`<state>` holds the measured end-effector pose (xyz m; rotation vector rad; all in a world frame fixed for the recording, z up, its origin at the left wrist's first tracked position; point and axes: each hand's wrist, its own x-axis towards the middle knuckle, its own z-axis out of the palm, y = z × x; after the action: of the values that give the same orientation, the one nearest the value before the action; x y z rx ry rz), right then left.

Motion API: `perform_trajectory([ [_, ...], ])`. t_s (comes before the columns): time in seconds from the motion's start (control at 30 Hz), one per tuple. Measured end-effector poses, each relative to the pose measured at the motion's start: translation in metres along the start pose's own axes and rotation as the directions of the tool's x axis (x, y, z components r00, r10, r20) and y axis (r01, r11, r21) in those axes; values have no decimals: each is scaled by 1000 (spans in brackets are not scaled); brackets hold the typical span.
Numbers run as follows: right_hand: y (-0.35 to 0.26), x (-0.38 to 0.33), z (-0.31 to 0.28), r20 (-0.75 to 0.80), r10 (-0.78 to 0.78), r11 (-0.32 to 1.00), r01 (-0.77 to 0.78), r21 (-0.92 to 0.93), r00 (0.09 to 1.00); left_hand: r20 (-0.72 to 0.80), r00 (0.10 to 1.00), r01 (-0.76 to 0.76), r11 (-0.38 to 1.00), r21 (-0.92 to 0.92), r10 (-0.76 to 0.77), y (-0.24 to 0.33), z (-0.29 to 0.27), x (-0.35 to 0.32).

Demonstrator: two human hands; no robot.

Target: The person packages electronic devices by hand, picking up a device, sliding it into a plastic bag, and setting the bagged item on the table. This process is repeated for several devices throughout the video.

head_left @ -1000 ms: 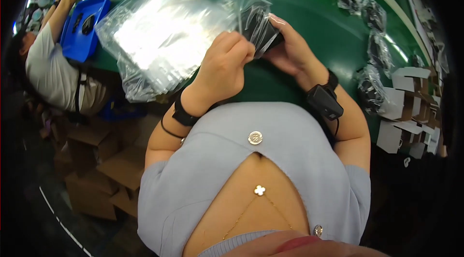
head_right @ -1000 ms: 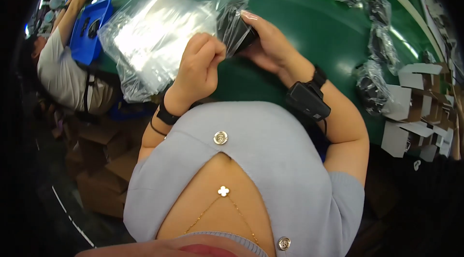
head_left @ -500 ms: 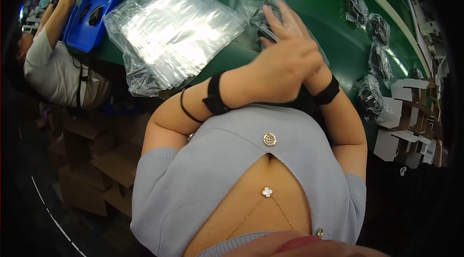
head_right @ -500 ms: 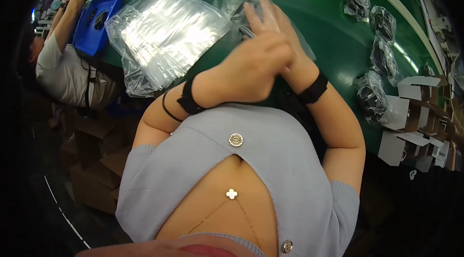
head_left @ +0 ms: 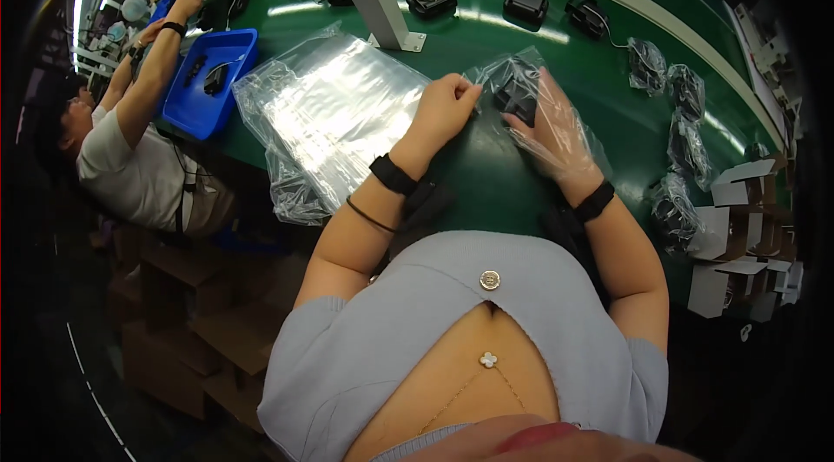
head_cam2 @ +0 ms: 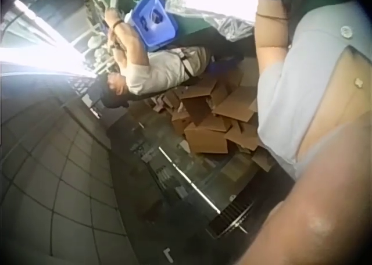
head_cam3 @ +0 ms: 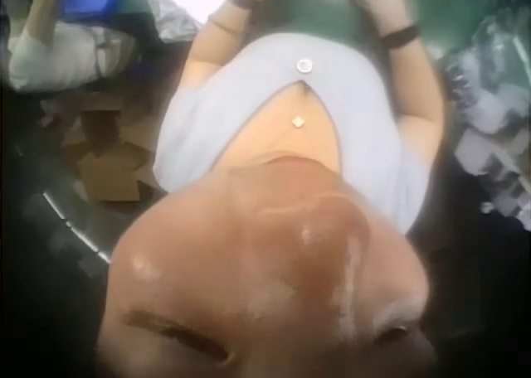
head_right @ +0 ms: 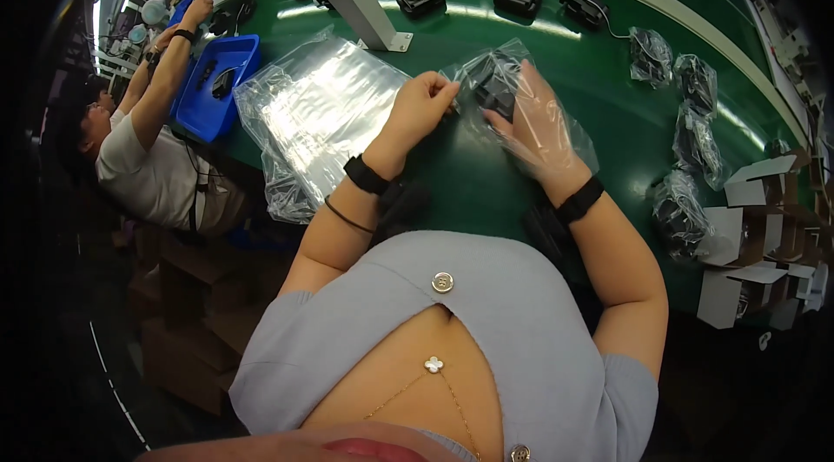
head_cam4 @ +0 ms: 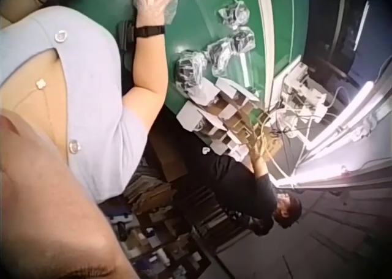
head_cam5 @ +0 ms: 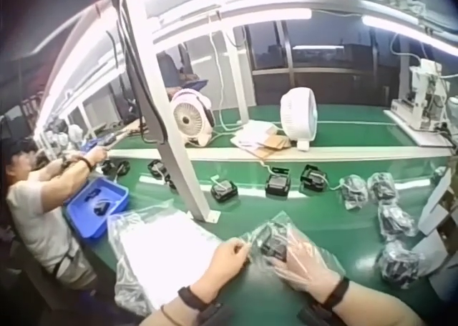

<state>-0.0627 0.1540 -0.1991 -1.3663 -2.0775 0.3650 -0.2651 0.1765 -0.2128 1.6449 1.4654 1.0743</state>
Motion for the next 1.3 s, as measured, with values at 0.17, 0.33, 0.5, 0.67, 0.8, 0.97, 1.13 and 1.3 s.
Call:
perform_trajectory([
  [0.17, 8, 20, 23, -92, -65, 997, 68, 26, 994, 58, 998, 30, 996, -88, -25, -2, -28, -27],
  [0.33, 28, -31, -24, 71, -41, 943, 15, 334, 997, 168, 986, -26, 996, 87, 11, -8, -53, -63],
  [0.5, -4, -86, -48, 200, 80, 503, -213, 838, 976, 270, 957, 117, 993, -29, -105, 4, -55, -78],
  [0.67, 43, -120, -65, 205, 211, 795, -289, 533, 956, 273, 938, 253, 961, -113, -215, 4, -56, -80],
  [0.8, 48, -144, -81, -122, 175, 812, -73, 579, 977, 218, 975, 10, 993, 121, -37, 6, -57, -92],
  [0.97, -20, -117, -49, 81, -242, 904, 255, -344, 967, 174, 866, -500, 789, 358, 469, -11, -35, -106],
  [1.13, 24, -126, -11, 190, -376, 808, 421, -412, 907, 350, 718, -695, 587, 416, 601, -40, -18, -104],
  [1.3, -2, -124, -21, 80, -240, 945, 251, -209, 968, 324, 646, -764, 581, 281, 691, -24, -16, -94],
])
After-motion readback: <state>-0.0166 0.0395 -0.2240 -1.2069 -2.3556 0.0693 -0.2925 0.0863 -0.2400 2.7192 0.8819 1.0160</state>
